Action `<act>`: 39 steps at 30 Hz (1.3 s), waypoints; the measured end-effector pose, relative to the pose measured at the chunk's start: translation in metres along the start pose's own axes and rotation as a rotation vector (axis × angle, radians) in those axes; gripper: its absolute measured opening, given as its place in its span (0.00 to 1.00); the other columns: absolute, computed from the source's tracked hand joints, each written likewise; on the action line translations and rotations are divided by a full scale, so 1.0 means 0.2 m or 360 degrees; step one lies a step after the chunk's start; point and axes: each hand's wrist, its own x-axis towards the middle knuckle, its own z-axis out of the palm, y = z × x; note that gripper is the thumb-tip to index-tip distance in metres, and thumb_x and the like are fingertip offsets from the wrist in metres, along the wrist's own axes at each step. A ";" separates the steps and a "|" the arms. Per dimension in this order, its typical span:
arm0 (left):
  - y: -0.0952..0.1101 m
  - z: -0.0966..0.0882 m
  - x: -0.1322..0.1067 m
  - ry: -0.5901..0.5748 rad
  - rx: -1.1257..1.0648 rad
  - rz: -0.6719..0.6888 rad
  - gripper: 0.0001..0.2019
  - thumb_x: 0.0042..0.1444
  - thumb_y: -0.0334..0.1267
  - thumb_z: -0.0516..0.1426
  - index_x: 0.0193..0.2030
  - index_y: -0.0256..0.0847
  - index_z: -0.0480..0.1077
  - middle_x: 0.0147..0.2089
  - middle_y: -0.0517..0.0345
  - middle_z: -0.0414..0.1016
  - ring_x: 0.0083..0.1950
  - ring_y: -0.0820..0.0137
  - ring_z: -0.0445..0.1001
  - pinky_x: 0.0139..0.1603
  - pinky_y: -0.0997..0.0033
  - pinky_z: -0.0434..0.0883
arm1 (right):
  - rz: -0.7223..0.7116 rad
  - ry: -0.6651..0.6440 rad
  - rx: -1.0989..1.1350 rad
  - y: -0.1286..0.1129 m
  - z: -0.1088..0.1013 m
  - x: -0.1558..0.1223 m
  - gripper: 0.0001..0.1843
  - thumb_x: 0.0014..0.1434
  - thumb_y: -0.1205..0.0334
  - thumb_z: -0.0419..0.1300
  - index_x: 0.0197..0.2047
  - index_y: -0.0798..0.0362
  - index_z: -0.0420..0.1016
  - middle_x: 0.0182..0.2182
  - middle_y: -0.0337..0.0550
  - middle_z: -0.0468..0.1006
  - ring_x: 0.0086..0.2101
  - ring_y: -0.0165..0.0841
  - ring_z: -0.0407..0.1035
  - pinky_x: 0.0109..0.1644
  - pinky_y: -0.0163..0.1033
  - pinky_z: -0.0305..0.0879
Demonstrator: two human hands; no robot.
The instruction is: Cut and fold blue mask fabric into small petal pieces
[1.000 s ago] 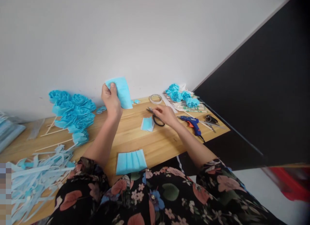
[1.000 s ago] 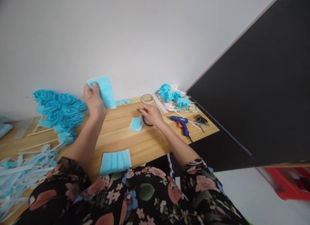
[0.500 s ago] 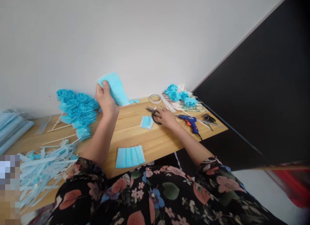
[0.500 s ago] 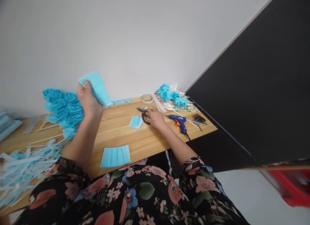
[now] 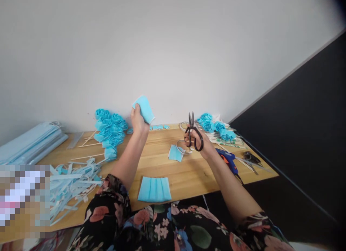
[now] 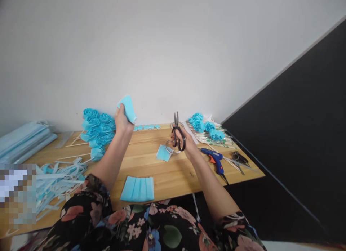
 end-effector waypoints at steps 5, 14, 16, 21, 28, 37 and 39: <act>0.00 -0.03 0.09 0.0036 -0.0010 0.0040 0.07 0.63 0.41 0.59 0.42 0.41 0.70 0.40 0.57 0.79 0.44 0.70 0.79 0.53 0.69 0.74 | 0.0114 -0.0511 0.0387 -0.08 0.27 -0.04 0.36 0.52 0.34 0.65 0.55 0.50 0.72 0.38 0.46 0.79 0.34 0.34 0.75 0.41 0.46 0.77; 0.04 -0.05 0.12 0.0043 -0.0058 0.0118 0.11 0.60 0.46 0.61 0.41 0.42 0.70 0.36 0.60 0.78 0.40 0.69 0.78 0.48 0.68 0.75 | 0.0187 -0.0841 0.0223 -0.09 0.48 0.05 0.29 0.60 0.38 0.60 0.53 0.53 0.74 0.32 0.44 0.77 0.24 0.29 0.67 0.24 0.35 0.66; 0.05 -0.05 0.12 0.0053 -0.0083 0.0141 0.10 0.60 0.46 0.61 0.40 0.42 0.70 0.35 0.60 0.78 0.40 0.70 0.78 0.48 0.69 0.75 | 0.0183 -0.0897 0.0218 -0.08 0.50 0.06 0.28 0.61 0.38 0.59 0.53 0.52 0.74 0.32 0.44 0.76 0.24 0.28 0.67 0.23 0.34 0.65; 0.06 -0.06 0.14 0.0054 -0.0099 0.0176 0.11 0.60 0.46 0.62 0.40 0.41 0.70 0.35 0.60 0.77 0.40 0.70 0.78 0.48 0.70 0.74 | 0.0161 -0.0981 0.0220 -0.06 0.50 0.07 0.27 0.64 0.40 0.57 0.54 0.51 0.74 0.33 0.44 0.76 0.25 0.29 0.67 0.24 0.34 0.66; 0.05 -0.05 0.12 0.0082 -0.0043 0.0130 0.08 0.62 0.44 0.60 0.40 0.41 0.69 0.34 0.61 0.76 0.37 0.71 0.76 0.44 0.73 0.73 | 0.0074 -0.0951 0.0130 -0.05 0.51 0.10 0.27 0.64 0.41 0.56 0.56 0.52 0.73 0.34 0.43 0.76 0.26 0.28 0.67 0.25 0.34 0.68; 0.02 -0.04 0.08 -0.0020 0.0057 0.0188 0.13 0.59 0.48 0.63 0.38 0.42 0.68 0.31 0.63 0.72 0.33 0.73 0.73 0.37 0.75 0.71 | 0.0060 -0.0872 0.0120 0.02 0.47 0.10 0.26 0.64 0.40 0.56 0.56 0.50 0.73 0.34 0.43 0.74 0.26 0.29 0.67 0.25 0.34 0.68; 0.00 -0.04 0.07 -0.0080 0.0099 0.0222 0.14 0.58 0.50 0.63 0.38 0.42 0.68 0.31 0.64 0.71 0.33 0.73 0.72 0.36 0.76 0.70 | 0.0009 -0.0853 0.0098 0.03 0.47 0.10 0.27 0.64 0.40 0.56 0.56 0.51 0.73 0.34 0.43 0.74 0.26 0.29 0.68 0.25 0.35 0.69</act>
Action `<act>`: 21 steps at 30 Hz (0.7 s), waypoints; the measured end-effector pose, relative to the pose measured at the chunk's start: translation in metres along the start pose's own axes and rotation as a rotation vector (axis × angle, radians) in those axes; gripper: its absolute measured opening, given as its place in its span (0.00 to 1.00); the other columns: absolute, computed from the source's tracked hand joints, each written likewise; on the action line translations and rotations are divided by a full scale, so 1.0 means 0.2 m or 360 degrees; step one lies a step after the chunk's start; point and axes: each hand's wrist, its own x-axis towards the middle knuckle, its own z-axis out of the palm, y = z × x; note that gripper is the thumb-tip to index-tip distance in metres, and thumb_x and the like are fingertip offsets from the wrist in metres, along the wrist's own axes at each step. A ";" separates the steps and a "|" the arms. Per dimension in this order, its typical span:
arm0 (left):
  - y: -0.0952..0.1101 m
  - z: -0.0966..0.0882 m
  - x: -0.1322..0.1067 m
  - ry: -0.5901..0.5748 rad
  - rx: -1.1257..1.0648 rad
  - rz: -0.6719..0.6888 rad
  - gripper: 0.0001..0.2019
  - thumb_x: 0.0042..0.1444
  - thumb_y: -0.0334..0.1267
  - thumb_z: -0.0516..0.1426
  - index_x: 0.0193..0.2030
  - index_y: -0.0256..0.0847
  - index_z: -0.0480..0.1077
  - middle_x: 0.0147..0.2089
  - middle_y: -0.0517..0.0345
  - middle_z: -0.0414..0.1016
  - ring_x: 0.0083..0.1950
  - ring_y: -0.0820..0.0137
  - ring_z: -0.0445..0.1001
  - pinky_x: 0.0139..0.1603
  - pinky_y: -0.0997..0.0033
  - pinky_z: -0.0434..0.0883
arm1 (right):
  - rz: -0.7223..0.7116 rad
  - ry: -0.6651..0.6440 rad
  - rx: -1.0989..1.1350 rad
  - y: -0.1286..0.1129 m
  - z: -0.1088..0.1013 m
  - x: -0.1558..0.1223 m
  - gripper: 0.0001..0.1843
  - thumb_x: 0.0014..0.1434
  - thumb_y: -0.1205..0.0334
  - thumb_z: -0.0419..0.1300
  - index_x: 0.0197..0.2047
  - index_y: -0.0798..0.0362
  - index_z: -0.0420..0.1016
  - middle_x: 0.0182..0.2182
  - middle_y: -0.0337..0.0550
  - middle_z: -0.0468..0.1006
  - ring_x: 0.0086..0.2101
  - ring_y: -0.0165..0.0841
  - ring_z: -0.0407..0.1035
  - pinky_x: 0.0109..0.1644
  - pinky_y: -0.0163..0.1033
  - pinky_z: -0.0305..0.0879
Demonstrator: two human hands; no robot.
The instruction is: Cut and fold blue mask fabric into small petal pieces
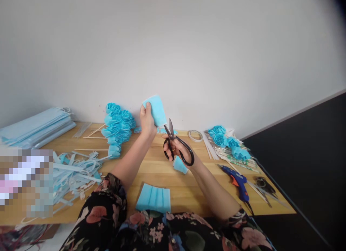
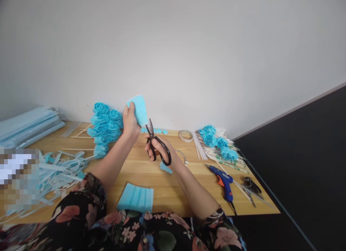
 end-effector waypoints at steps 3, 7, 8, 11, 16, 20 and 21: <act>-0.04 0.01 -0.04 -0.0067 0.0052 0.0071 0.16 0.57 0.51 0.63 0.37 0.42 0.67 0.30 0.64 0.70 0.32 0.74 0.71 0.35 0.77 0.69 | -0.0072 0.0013 -0.0009 0.04 -0.02 0.00 0.30 0.62 0.38 0.58 0.57 0.52 0.72 0.34 0.43 0.74 0.27 0.29 0.68 0.25 0.35 0.69; -0.08 0.01 -0.07 -0.0116 0.0098 0.0182 0.17 0.56 0.53 0.64 0.36 0.42 0.67 0.29 0.66 0.67 0.30 0.76 0.67 0.33 0.79 0.67 | -0.0111 0.0063 0.0135 0.13 -0.06 -0.01 0.30 0.61 0.37 0.58 0.56 0.52 0.72 0.33 0.43 0.74 0.27 0.30 0.68 0.24 0.35 0.67; -0.09 0.00 -0.08 -0.0117 0.0109 0.0206 0.17 0.56 0.53 0.64 0.36 0.42 0.66 0.29 0.66 0.67 0.29 0.76 0.66 0.32 0.79 0.66 | -0.0097 0.0091 0.0185 0.15 -0.07 -0.01 0.30 0.62 0.38 0.58 0.55 0.52 0.72 0.33 0.43 0.74 0.26 0.30 0.68 0.24 0.35 0.67; -0.09 -0.01 -0.07 -0.0082 0.0170 0.0267 0.18 0.56 0.54 0.63 0.34 0.42 0.65 0.29 0.66 0.66 0.30 0.75 0.66 0.32 0.78 0.66 | -0.0019 0.0142 0.0307 0.18 -0.09 -0.02 0.28 0.62 0.38 0.58 0.54 0.52 0.73 0.32 0.42 0.74 0.25 0.29 0.67 0.24 0.35 0.66; -0.11 -0.03 -0.07 -0.0102 0.0279 0.0300 0.20 0.56 0.56 0.62 0.35 0.42 0.64 0.29 0.66 0.64 0.30 0.76 0.64 0.32 0.78 0.64 | -0.0001 0.0120 0.0366 0.18 -0.08 -0.02 0.30 0.59 0.37 0.59 0.54 0.51 0.73 0.31 0.41 0.74 0.24 0.29 0.66 0.24 0.35 0.66; -0.14 -0.04 -0.09 -0.0156 0.0314 0.0313 0.21 0.55 0.59 0.62 0.35 0.42 0.64 0.30 0.66 0.63 0.30 0.76 0.63 0.33 0.78 0.64 | -0.0010 0.0126 0.0387 0.18 -0.08 -0.01 0.29 0.59 0.37 0.60 0.53 0.51 0.74 0.31 0.41 0.74 0.25 0.29 0.66 0.23 0.35 0.65; -0.15 -0.04 -0.09 -0.0167 0.0318 0.0323 0.22 0.55 0.59 0.62 0.35 0.42 0.64 0.30 0.66 0.63 0.30 0.75 0.63 0.33 0.78 0.64 | -0.0018 0.0123 0.0398 0.18 -0.08 -0.01 0.29 0.59 0.37 0.60 0.53 0.51 0.74 0.31 0.41 0.74 0.25 0.29 0.66 0.23 0.35 0.65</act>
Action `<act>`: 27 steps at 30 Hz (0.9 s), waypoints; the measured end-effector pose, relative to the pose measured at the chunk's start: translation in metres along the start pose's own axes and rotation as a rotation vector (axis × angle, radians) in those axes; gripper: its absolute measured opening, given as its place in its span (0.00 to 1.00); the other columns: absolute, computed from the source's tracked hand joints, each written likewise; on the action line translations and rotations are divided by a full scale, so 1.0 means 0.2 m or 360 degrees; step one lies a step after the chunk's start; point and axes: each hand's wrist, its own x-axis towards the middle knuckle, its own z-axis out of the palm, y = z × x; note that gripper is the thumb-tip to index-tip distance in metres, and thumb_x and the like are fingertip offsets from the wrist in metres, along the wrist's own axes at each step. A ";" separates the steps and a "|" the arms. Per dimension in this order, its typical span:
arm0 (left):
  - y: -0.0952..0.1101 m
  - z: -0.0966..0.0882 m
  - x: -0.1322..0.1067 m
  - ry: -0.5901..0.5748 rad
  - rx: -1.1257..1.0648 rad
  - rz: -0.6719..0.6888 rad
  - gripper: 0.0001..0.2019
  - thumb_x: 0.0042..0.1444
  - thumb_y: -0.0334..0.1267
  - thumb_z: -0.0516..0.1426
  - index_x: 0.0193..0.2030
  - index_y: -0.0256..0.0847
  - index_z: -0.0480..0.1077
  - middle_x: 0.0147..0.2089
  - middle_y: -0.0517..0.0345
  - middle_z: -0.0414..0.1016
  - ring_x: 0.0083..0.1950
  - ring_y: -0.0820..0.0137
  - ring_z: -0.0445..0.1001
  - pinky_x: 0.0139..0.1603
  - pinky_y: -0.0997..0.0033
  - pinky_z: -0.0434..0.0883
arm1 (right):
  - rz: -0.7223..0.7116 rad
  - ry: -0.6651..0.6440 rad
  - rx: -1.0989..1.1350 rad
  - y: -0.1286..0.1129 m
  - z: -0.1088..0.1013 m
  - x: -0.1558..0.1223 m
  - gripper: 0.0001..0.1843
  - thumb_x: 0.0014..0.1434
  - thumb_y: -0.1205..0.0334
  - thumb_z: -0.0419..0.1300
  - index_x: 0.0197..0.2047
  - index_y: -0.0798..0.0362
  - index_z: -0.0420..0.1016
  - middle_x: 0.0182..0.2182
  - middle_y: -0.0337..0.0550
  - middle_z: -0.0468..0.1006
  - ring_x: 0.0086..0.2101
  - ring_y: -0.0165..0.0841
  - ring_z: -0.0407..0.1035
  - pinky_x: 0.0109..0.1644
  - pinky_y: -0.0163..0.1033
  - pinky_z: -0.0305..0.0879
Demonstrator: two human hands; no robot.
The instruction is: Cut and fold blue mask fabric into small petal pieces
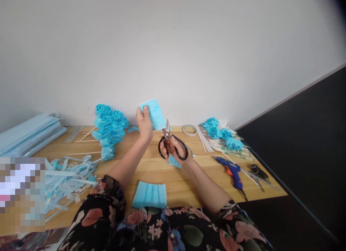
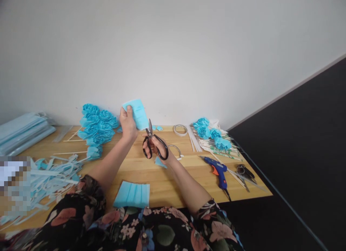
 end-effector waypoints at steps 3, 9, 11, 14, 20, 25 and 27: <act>-0.01 0.00 0.00 -0.0012 -0.0001 0.0015 0.22 0.55 0.60 0.61 0.36 0.42 0.64 0.30 0.66 0.63 0.30 0.76 0.63 0.33 0.78 0.64 | -0.0014 -0.0027 0.0044 0.00 0.00 0.00 0.29 0.58 0.37 0.61 0.52 0.52 0.74 0.31 0.41 0.73 0.25 0.29 0.66 0.23 0.34 0.64; 0.00 -0.03 0.04 0.0073 0.0008 -0.0007 0.21 0.55 0.58 0.62 0.36 0.42 0.65 0.29 0.66 0.63 0.30 0.75 0.65 0.33 0.77 0.64 | -0.0019 -0.0006 0.0111 0.00 0.02 0.00 0.29 0.58 0.37 0.60 0.50 0.52 0.74 0.29 0.40 0.72 0.23 0.28 0.63 0.22 0.34 0.62; 0.01 -0.03 0.05 0.0059 -0.0014 -0.0031 0.20 0.55 0.58 0.62 0.36 0.42 0.66 0.29 0.66 0.63 0.30 0.75 0.65 0.33 0.77 0.65 | -0.0015 -0.0028 0.0126 0.00 0.02 -0.01 0.28 0.58 0.37 0.61 0.50 0.52 0.74 0.28 0.39 0.72 0.23 0.28 0.64 0.22 0.34 0.62; 0.02 -0.01 0.04 -0.0017 -0.0055 -0.0062 0.21 0.54 0.58 0.63 0.36 0.42 0.66 0.29 0.66 0.64 0.30 0.75 0.65 0.32 0.77 0.65 | -0.0011 -0.0053 0.0139 0.00 0.01 -0.01 0.27 0.59 0.38 0.61 0.50 0.53 0.74 0.29 0.40 0.73 0.23 0.28 0.64 0.22 0.33 0.62; -0.01 0.01 0.00 -0.0115 -0.0069 -0.0061 0.27 0.49 0.63 0.64 0.36 0.41 0.64 0.29 0.66 0.64 0.29 0.76 0.63 0.31 0.77 0.66 | -0.0045 -0.0053 0.0167 0.01 0.01 0.01 0.29 0.57 0.37 0.62 0.50 0.54 0.74 0.28 0.39 0.72 0.23 0.28 0.64 0.20 0.34 0.61; -0.04 -0.02 0.04 -0.0038 -0.0014 0.0016 0.26 0.51 0.64 0.62 0.35 0.42 0.62 0.28 0.67 0.60 0.28 0.77 0.61 0.30 0.78 0.64 | -0.0042 -0.0025 0.0180 0.02 0.02 0.01 0.30 0.57 0.35 0.60 0.49 0.53 0.74 0.25 0.37 0.70 0.20 0.26 0.60 0.19 0.34 0.59; -0.04 -0.03 0.06 -0.0009 0.0001 0.0042 0.26 0.51 0.63 0.62 0.34 0.42 0.62 0.28 0.67 0.60 0.28 0.77 0.61 0.30 0.78 0.64 | -0.0058 -0.0013 0.0189 0.01 0.02 0.00 0.30 0.56 0.35 0.61 0.48 0.53 0.73 0.24 0.36 0.70 0.19 0.26 0.59 0.19 0.34 0.58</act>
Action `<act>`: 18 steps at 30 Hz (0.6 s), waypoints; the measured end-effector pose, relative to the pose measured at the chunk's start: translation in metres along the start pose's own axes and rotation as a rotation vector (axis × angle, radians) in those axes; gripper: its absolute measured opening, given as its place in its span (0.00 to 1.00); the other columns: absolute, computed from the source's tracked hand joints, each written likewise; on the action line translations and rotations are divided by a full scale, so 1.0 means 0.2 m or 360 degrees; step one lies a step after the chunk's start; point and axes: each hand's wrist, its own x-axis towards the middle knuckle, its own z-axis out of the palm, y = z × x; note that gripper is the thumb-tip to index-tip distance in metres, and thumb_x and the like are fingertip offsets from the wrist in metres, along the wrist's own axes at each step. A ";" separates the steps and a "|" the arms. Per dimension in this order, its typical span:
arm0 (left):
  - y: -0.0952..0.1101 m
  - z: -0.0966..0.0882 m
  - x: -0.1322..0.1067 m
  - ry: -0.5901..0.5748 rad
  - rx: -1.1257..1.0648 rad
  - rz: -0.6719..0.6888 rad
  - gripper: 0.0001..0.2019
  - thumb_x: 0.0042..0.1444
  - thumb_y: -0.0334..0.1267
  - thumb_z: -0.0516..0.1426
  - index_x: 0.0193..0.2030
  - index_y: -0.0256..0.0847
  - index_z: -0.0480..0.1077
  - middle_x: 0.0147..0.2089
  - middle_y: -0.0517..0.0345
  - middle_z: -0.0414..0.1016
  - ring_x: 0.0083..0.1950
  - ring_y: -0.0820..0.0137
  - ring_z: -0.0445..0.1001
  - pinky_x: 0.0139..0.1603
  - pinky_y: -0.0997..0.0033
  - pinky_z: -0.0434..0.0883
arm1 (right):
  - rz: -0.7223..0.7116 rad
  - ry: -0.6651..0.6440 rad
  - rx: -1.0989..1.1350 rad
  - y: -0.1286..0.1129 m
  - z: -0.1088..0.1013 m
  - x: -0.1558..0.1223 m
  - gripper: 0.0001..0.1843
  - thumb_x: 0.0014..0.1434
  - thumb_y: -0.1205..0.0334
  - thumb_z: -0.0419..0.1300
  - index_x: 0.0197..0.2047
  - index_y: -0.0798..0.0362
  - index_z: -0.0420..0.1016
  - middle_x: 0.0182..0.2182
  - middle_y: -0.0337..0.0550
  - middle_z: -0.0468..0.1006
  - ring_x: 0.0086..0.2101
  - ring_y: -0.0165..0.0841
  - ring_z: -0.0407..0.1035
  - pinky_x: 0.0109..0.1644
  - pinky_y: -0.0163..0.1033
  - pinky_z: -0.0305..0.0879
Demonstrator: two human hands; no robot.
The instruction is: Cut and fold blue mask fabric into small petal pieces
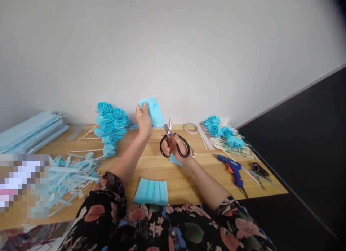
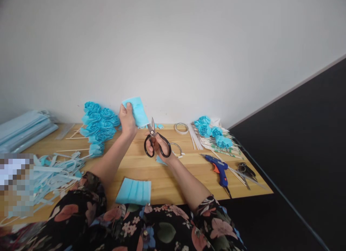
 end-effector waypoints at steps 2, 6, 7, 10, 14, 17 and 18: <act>0.00 0.00 0.01 -0.0007 0.0008 0.0012 0.26 0.51 0.63 0.62 0.34 0.42 0.62 0.28 0.66 0.60 0.28 0.77 0.61 0.30 0.78 0.64 | -0.0021 0.0004 0.0010 0.00 0.01 0.00 0.30 0.56 0.35 0.62 0.48 0.53 0.73 0.24 0.35 0.69 0.19 0.25 0.58 0.20 0.33 0.57; -0.01 -0.01 0.01 -0.0029 -0.0003 0.0004 0.26 0.52 0.63 0.62 0.35 0.41 0.63 0.29 0.66 0.63 0.29 0.77 0.63 0.31 0.78 0.66 | -0.0039 0.0012 0.0017 -0.01 0.02 -0.01 0.30 0.57 0.35 0.61 0.46 0.54 0.73 0.21 0.32 0.67 0.17 0.24 0.56 0.20 0.32 0.55; -0.01 -0.01 0.01 -0.0023 -0.0012 0.0002 0.26 0.52 0.63 0.62 0.36 0.41 0.63 0.29 0.66 0.63 0.29 0.77 0.63 0.31 0.78 0.66 | -0.0042 0.0014 0.0025 -0.01 0.02 -0.01 0.29 0.57 0.35 0.62 0.45 0.54 0.73 0.20 0.32 0.66 0.17 0.23 0.56 0.20 0.32 0.54; -0.01 -0.01 0.02 -0.0004 -0.0014 0.0005 0.26 0.52 0.63 0.62 0.36 0.41 0.63 0.29 0.66 0.62 0.29 0.77 0.63 0.31 0.78 0.66 | -0.0047 0.0034 0.0039 -0.01 0.02 -0.01 0.29 0.55 0.35 0.64 0.43 0.55 0.74 0.20 0.31 0.66 0.16 0.22 0.54 0.19 0.31 0.53; -0.01 -0.01 0.02 0.0018 0.0019 0.0024 0.25 0.52 0.63 0.62 0.36 0.41 0.63 0.29 0.65 0.62 0.29 0.76 0.63 0.31 0.77 0.65 | -0.0045 0.0068 0.0006 0.00 0.02 -0.01 0.30 0.53 0.35 0.65 0.42 0.55 0.75 0.18 0.30 0.64 0.14 0.21 0.51 0.17 0.31 0.50; 0.00 -0.01 0.02 0.0027 0.0034 0.0022 0.26 0.52 0.63 0.62 0.36 0.41 0.63 0.29 0.65 0.62 0.29 0.76 0.62 0.30 0.77 0.65 | -0.0040 0.0089 -0.0030 0.01 0.02 -0.01 0.31 0.53 0.34 0.64 0.43 0.55 0.75 0.17 0.29 0.63 0.13 0.20 0.48 0.15 0.31 0.48; 0.00 -0.01 0.02 0.0030 0.0039 0.0019 0.26 0.52 0.63 0.62 0.35 0.41 0.63 0.29 0.65 0.62 0.29 0.76 0.62 0.30 0.77 0.65 | -0.0032 0.0092 -0.0041 0.01 0.02 0.00 0.31 0.53 0.34 0.65 0.43 0.55 0.75 0.17 0.28 0.63 0.12 0.20 0.48 0.15 0.31 0.47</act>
